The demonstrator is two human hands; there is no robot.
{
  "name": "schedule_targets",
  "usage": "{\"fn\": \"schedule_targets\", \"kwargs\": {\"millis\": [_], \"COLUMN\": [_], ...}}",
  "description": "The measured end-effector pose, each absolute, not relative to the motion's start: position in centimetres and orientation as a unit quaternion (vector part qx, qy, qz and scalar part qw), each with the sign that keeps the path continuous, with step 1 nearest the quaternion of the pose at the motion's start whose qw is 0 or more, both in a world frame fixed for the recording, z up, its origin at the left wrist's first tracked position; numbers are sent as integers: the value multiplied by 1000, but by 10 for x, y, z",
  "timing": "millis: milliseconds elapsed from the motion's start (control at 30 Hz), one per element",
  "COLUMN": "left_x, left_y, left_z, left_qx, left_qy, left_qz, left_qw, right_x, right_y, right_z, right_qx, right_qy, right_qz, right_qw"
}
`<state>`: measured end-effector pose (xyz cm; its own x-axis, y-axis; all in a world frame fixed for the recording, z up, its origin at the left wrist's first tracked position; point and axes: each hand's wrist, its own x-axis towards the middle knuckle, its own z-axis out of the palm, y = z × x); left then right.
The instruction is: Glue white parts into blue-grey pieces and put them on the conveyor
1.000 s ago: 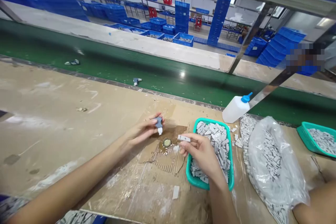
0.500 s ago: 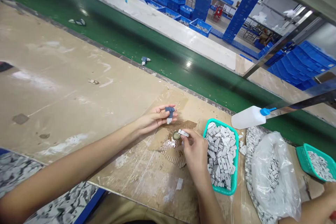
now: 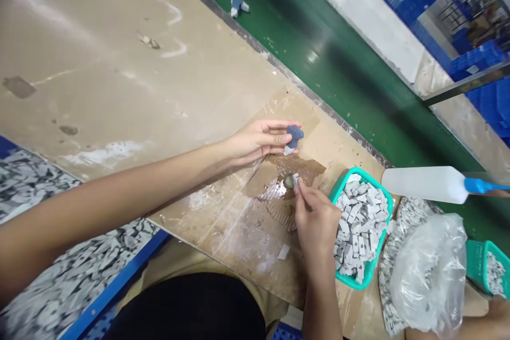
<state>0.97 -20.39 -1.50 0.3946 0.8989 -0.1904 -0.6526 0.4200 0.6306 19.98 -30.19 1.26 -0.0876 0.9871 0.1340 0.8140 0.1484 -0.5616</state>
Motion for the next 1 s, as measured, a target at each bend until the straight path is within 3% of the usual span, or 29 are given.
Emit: {"fn": "schedule_targets", "kwargs": {"millis": [1000], "left_x": [12], "left_y": [-211], "left_z": [-17], "left_qx": [287], "left_qy": [276], "left_qz": [491], "left_qw": [775], "right_x": [192], "right_y": [-301], "right_z": [15], "right_qx": [-595], "right_qy": [-766], "right_qz": [118], "right_qw": [214]}}
